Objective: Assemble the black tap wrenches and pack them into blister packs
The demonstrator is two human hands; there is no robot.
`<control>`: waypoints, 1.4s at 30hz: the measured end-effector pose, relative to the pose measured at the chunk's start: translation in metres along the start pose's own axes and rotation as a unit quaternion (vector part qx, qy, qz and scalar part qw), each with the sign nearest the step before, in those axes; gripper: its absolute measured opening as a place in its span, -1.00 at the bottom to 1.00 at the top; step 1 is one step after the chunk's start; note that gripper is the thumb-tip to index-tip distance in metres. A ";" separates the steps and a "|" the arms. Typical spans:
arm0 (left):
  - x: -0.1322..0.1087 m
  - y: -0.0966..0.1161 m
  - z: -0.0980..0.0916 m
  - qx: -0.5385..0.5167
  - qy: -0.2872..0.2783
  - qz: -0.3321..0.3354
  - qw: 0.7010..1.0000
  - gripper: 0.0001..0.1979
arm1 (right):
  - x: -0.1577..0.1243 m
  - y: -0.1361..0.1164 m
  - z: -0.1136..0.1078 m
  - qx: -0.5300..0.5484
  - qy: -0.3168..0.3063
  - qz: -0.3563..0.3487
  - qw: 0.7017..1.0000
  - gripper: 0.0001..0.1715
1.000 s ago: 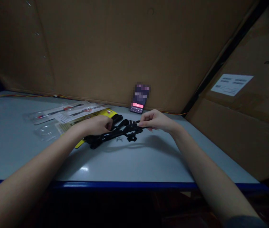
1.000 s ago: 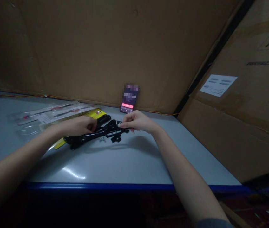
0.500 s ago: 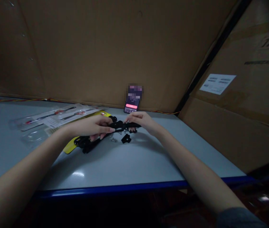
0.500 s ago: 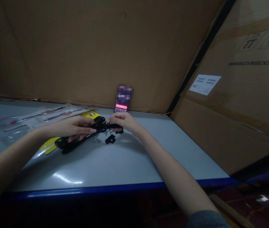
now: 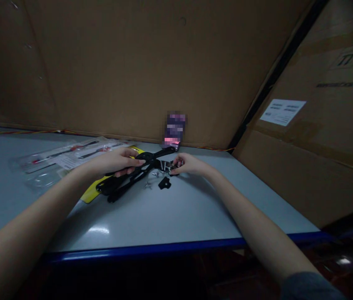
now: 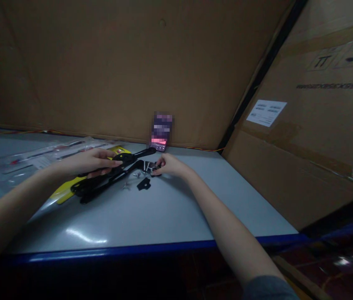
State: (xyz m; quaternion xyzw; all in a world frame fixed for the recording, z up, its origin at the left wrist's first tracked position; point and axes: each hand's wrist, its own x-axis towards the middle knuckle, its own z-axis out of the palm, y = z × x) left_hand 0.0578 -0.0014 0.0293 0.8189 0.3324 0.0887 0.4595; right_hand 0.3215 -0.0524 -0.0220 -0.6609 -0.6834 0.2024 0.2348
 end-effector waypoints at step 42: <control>-0.002 0.007 0.013 0.052 -0.062 0.007 0.997 -0.67 | -0.028 -0.049 -0.010 0.086 0.270 -0.254 0.925 -0.81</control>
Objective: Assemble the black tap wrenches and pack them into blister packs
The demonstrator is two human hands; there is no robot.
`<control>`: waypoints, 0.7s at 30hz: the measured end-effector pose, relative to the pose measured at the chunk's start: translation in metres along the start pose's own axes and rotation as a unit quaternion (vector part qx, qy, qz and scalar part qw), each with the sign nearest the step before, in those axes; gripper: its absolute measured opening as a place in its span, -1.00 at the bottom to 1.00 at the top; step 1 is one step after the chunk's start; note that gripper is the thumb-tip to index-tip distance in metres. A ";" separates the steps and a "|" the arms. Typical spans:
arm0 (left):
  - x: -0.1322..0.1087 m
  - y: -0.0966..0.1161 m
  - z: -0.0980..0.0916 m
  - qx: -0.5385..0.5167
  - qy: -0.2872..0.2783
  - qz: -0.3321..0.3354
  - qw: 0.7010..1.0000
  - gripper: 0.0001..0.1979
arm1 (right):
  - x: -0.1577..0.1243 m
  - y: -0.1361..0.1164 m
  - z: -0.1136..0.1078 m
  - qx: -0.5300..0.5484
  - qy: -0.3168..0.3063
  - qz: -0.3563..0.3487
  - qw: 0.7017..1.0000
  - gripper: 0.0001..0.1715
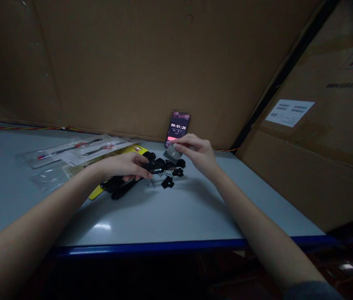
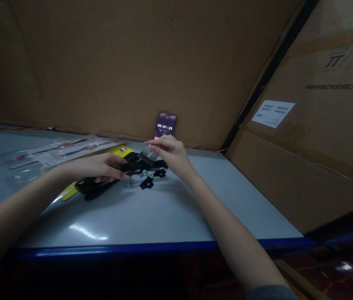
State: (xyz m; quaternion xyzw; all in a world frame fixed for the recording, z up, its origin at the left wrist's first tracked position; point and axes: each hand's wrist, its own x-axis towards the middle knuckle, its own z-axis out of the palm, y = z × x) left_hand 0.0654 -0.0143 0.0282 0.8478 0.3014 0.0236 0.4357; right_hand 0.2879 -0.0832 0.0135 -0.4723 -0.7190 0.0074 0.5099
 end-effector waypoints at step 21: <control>-0.003 0.006 0.012 -0.017 -0.024 0.023 0.999 -0.64 | -0.011 -0.019 0.027 -0.019 -0.177 -0.091 0.980 -0.79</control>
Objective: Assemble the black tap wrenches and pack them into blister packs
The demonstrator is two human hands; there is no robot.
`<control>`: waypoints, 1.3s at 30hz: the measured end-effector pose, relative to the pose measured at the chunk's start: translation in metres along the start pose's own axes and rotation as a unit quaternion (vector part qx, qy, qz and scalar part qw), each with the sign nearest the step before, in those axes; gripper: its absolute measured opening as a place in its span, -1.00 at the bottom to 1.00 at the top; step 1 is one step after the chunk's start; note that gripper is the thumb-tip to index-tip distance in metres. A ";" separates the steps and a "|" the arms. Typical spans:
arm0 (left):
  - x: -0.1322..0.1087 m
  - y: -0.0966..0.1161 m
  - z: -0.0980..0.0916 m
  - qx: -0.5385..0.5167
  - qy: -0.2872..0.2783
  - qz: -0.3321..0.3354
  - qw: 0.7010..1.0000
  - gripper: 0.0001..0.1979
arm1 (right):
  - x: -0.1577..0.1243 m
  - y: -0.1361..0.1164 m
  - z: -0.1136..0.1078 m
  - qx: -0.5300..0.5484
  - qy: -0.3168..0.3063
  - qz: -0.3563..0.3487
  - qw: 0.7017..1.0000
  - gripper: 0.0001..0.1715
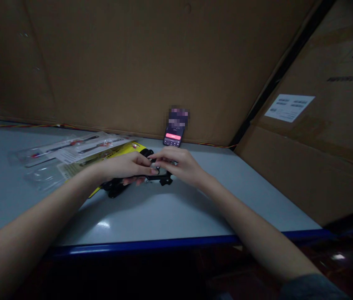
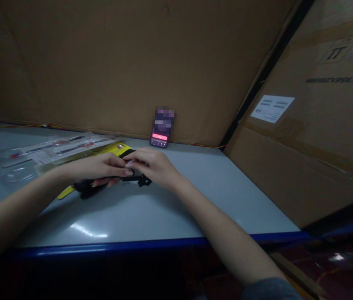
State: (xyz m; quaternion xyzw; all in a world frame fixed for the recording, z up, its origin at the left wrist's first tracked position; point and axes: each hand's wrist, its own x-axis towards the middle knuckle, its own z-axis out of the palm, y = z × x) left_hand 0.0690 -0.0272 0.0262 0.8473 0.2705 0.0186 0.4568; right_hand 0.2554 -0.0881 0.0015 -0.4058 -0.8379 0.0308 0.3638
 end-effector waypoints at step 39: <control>0.008 -0.014 -0.005 -0.165 0.033 -0.064 0.984 -0.69 | 0.003 -0.002 -0.020 0.323 0.079 0.280 0.900 -0.63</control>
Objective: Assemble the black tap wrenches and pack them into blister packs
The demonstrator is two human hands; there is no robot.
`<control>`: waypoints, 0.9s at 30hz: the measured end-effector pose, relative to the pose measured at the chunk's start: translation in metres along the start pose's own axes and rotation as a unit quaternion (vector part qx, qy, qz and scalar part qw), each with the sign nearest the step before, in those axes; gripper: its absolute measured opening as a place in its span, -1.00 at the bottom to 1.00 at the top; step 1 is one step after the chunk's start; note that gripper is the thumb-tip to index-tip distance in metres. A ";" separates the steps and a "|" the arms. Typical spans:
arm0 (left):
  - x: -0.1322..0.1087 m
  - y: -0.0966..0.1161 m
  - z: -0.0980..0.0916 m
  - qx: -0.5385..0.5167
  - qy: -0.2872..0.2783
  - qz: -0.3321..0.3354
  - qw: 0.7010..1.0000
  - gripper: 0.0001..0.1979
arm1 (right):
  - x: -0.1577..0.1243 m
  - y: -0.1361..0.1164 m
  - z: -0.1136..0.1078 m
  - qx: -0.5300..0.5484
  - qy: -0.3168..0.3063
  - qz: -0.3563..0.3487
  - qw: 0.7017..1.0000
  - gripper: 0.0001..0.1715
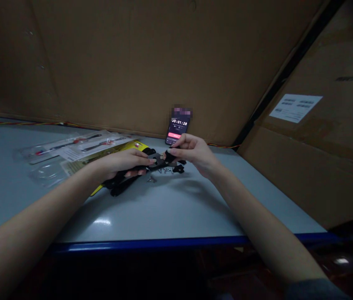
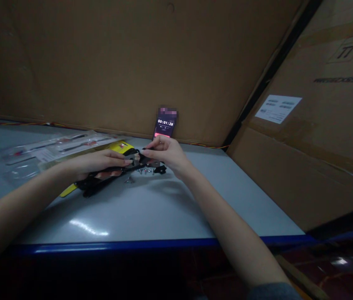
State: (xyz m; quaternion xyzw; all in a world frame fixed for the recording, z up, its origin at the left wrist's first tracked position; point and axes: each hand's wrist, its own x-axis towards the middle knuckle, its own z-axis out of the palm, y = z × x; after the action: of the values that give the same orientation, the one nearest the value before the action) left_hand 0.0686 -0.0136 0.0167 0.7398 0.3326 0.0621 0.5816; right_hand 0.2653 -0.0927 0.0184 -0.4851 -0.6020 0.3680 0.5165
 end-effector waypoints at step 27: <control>-0.004 0.005 0.008 -0.007 -0.018 0.015 1.000 -0.76 | -0.001 0.015 0.016 -0.379 0.030 -0.244 0.892 -0.76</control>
State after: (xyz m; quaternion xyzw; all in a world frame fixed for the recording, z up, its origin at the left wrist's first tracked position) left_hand 0.0711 -0.0230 0.0199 0.7418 0.3102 0.0600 0.5915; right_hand 0.2522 -0.0886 0.0006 -0.4922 -0.7797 -0.0401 0.3850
